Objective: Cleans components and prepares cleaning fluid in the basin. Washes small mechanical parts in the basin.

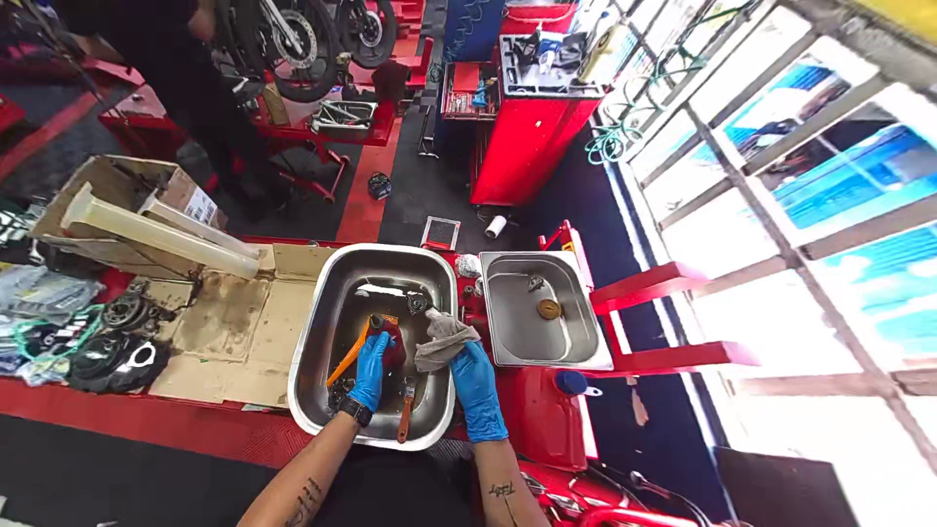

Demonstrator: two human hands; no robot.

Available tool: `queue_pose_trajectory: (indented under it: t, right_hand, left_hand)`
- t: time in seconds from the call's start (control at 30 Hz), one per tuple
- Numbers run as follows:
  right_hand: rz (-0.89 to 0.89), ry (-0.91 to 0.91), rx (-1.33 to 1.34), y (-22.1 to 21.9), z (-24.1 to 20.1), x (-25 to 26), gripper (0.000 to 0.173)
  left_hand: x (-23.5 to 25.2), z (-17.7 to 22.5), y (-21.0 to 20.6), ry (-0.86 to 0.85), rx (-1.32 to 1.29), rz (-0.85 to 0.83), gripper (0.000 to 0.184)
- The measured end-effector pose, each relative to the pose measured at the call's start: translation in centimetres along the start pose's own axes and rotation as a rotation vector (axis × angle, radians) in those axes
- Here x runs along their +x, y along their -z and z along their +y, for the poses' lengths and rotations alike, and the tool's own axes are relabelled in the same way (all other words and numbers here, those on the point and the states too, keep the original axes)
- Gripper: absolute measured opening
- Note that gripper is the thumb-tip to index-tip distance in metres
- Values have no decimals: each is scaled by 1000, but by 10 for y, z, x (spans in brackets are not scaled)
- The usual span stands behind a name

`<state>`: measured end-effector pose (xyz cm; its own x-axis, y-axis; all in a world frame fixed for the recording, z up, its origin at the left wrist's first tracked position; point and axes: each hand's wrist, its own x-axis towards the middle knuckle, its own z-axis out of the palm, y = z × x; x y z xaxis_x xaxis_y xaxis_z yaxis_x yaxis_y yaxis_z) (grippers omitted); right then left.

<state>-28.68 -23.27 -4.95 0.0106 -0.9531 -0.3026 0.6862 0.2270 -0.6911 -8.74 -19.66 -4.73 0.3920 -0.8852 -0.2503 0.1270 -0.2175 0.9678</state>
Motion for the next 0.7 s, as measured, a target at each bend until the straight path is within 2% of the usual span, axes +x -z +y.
queue_pose_trajectory:
  t: [0.1, 0.17, 0.27, 0.3, 0.37, 0.4, 0.43, 0.5, 0.57, 0.63, 0.7]
  right_hand:
    - [-24, 60, -89, -17, 0, 6, 30]
    - [-98, 158, -265, -49, 0, -1, 26]
    - [-285, 476, -654, -114, 11, -11, 23]
    - [-331, 639, -789, -125, 21, -12, 28]
    - [-293, 862, -977, -126, 36, -12, 37]
    - [-250, 875, -997, -117, 38, -10, 38]
    - [-215, 815, -974, -102, 41, -9, 38]
    - [-163, 595, -826, -70, 48, -5, 35]
    - [-172, 446, -636, -67, 40, -9, 35]
    - [-230, 458, -504, -93, 23, -28, 37]
    - [-260, 650, -501, -132, 5, -37, 39]
  left_hand:
    - [4, 21, 11, -90, 18, -49, 56]
    - [4, 37, 10, -115, 39, -48, 62]
    - [4, 63, -4, -202, 31, 20, 61]
    - [1, 75, -7, -227, -26, 26, 63]
    - [-1, 101, -8, -236, -145, 39, 68]
    - [3, 115, -13, -235, -186, 115, 64]
    - [4, 127, -15, -239, -252, 132, 65]
    - [1, 147, -13, -276, -301, 39, 66]
    - [1, 158, -14, -362, -160, 65, 59]
    - [1, 153, -13, -458, 52, 129, 53]
    - [1, 151, -21, -516, 130, 134, 48]
